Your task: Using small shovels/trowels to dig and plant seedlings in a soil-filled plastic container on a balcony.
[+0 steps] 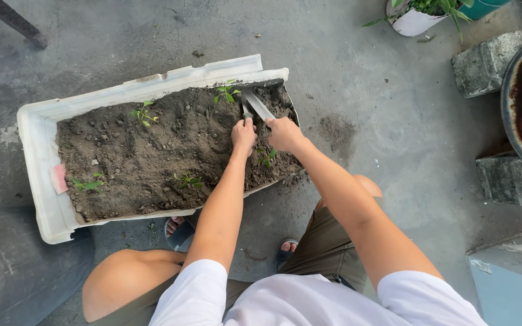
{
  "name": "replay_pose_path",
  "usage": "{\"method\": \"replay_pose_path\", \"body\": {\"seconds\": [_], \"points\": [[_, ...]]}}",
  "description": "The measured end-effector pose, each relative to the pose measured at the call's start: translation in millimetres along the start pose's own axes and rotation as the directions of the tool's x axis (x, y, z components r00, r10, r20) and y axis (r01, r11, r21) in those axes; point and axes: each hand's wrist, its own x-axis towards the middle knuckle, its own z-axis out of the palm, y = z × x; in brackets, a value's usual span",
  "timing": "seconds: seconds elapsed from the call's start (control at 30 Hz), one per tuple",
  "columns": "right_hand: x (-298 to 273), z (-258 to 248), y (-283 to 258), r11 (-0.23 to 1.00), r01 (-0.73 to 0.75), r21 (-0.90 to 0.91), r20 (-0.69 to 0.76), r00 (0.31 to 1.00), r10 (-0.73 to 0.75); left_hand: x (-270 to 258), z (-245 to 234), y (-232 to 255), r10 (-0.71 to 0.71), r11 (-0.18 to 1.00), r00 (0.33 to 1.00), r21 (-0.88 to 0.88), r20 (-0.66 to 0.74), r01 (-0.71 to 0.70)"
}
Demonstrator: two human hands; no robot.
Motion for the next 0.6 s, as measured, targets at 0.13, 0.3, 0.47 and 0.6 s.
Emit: {"method": "replay_pose_path", "body": {"seconds": [0.13,0.3,0.47,0.6], "points": [[-7.3,0.1,3.4,0.996,0.06,0.069,-0.053,0.997,-0.057,-9.2,-3.0,8.4,0.021,1.0,0.999,-0.015,0.026,-0.02],[-29.9,-2.6,-0.5,0.996,0.017,0.086,-0.068,0.998,-0.011,-18.4,5.2,15.0,0.056,0.995,0.998,0.086,-0.027,-0.053],[-60.8,-45.6,2.2,0.991,-0.012,0.13,0.019,1.0,0.01,-37.7,-21.2,20.1,-0.067,0.986,0.998,0.157,0.009,0.065],[-35.0,-61.5,26.5,0.994,-0.022,0.108,0.043,0.999,0.017,-65.8,-32.8,21.5,-0.141,0.943,0.989,0.311,0.045,0.12]]}}
